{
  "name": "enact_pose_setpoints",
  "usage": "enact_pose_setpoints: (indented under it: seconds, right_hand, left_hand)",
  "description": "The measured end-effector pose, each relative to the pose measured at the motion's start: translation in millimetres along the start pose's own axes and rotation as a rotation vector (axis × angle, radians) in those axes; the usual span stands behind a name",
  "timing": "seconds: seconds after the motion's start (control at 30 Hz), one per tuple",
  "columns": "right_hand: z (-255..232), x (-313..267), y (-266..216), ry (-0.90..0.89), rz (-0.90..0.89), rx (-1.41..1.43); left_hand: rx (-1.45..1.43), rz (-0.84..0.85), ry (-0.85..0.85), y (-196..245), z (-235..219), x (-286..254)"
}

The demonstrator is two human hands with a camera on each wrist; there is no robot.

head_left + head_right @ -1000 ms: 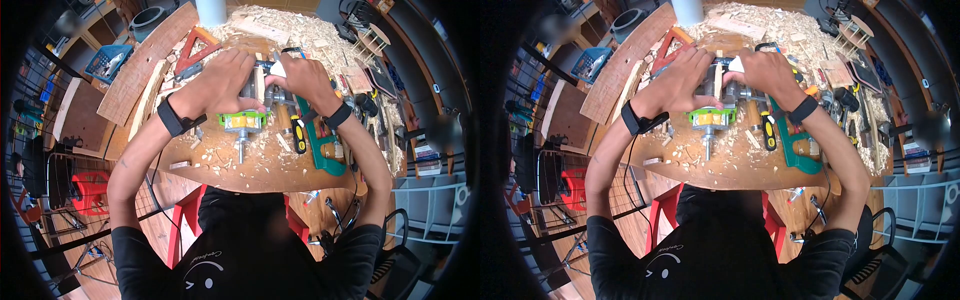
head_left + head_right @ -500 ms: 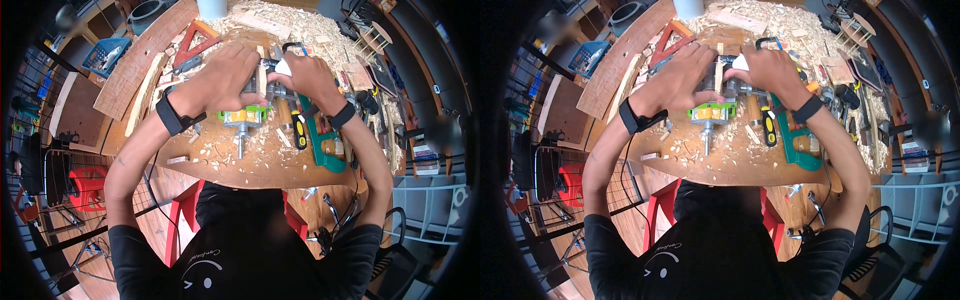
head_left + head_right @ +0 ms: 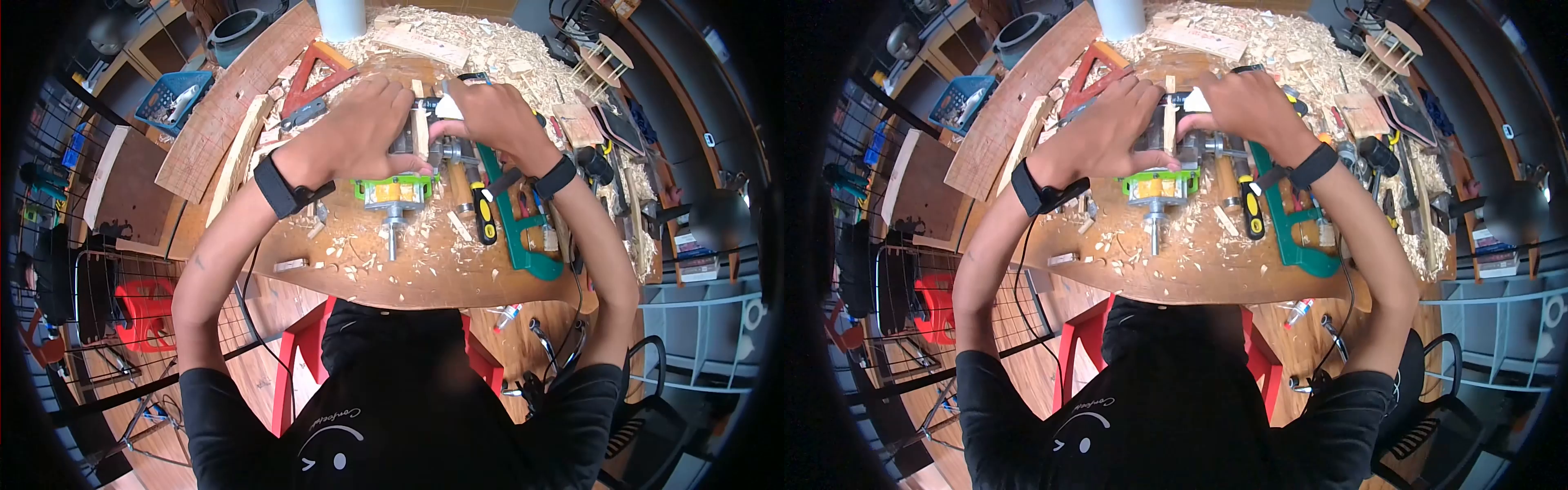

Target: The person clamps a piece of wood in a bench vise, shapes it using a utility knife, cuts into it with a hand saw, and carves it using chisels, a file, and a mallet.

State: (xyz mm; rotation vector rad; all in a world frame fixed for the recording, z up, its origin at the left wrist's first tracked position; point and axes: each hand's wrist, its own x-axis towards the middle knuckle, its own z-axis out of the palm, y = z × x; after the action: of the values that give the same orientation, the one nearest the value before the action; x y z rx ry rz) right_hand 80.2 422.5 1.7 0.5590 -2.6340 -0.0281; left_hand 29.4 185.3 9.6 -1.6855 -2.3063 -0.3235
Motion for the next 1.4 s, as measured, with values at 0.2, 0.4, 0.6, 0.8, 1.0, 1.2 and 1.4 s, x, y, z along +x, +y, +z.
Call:
enact_pose_setpoints:
  seconds: [0.2, 0.4, 0.6, 0.8, 1.0, 1.2, 1.4]
  right_hand:
    - [1.3, -7.9, -7.0, 0.028, 0.054, 0.015]
    - [0.7, -12.1, -10.3, 0.036, 0.084, 0.018]
    - [3.6, -11.8, -9.5, 0.038, 0.081, 0.027]
    - [1.3, -14.2, -8.1, 0.036, 0.054, 0.009]
    - [0.6, -15.3, -7.7, 0.034, 0.036, -0.019]
    - [-3.3, -14.8, -9.0, 0.004, 0.037, -0.047]
    - [-8.4, -8.0, -7.6, -0.018, -0.016, 0.031]
  left_hand:
    - [-0.034, -0.019, 0.039, 4.3, 1.4, -2.4]
    - [-0.039, -0.018, 0.055, 6.3, -0.9, -1.7]
    - [-0.052, 0.004, 0.092, 5.3, -0.3, -4.2]
    - [-0.073, 0.035, 0.135, 6.4, 3.6, -6.1]
    - [-0.075, 0.017, 0.118, 5.8, 2.4, -6.6]
    - [-0.080, 0.043, 0.147, 4.1, 3.6, -7.0]
    - [-0.080, 0.037, 0.136, 6.3, 3.9, -6.1]
